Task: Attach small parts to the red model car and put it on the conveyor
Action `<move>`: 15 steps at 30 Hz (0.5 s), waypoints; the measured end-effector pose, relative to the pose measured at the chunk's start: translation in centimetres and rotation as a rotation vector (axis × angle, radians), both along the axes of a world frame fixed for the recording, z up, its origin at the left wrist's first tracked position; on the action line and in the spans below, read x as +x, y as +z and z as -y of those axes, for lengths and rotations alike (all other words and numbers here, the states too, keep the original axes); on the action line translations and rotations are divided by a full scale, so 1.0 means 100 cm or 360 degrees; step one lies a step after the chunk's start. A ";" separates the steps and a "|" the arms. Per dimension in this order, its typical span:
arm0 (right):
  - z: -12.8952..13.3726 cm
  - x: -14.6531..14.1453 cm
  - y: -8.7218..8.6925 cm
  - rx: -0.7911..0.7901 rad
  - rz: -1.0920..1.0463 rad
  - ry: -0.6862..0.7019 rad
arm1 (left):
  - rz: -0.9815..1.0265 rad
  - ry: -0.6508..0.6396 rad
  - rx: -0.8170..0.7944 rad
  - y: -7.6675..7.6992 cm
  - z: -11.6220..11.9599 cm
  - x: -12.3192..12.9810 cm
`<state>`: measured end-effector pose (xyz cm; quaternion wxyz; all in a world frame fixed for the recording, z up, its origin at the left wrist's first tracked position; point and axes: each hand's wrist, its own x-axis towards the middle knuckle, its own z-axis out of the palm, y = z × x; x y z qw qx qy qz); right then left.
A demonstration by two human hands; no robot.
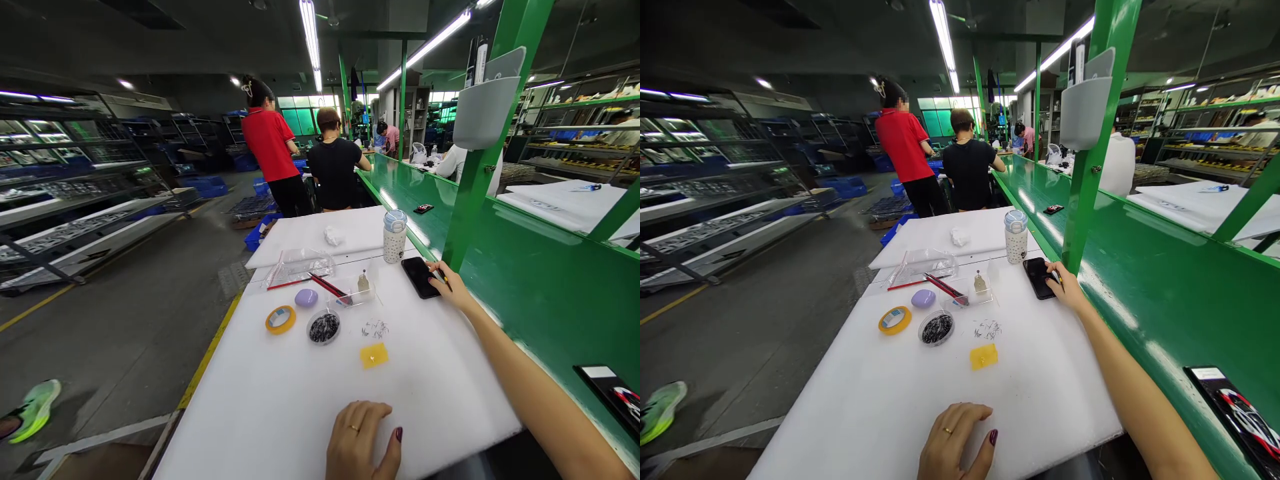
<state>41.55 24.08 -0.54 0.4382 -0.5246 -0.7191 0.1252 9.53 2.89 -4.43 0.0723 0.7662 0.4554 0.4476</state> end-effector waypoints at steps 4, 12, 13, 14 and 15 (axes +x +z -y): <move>0.005 -0.001 -0.003 -0.0007 -0.0092 -0.0103 | 0.0040 0.0011 -0.0047 0.000 0.003 0.000; 0.020 -0.001 0.004 0.0054 -0.0099 -0.0377 | 0.0283 -0.0052 -0.0247 0.006 0.007 0.001; 0.021 -0.002 0.006 0.0059 -0.0083 -0.0375 | 0.0335 -0.0060 -0.0291 0.007 0.009 0.000; 0.022 -0.004 0.008 0.0068 -0.0069 -0.0366 | 0.0389 -0.0062 -0.0346 0.007 0.012 -0.001; 0.024 -0.007 0.011 0.0081 -0.0057 -0.0353 | 0.0445 -0.0055 -0.0415 0.007 0.017 -0.003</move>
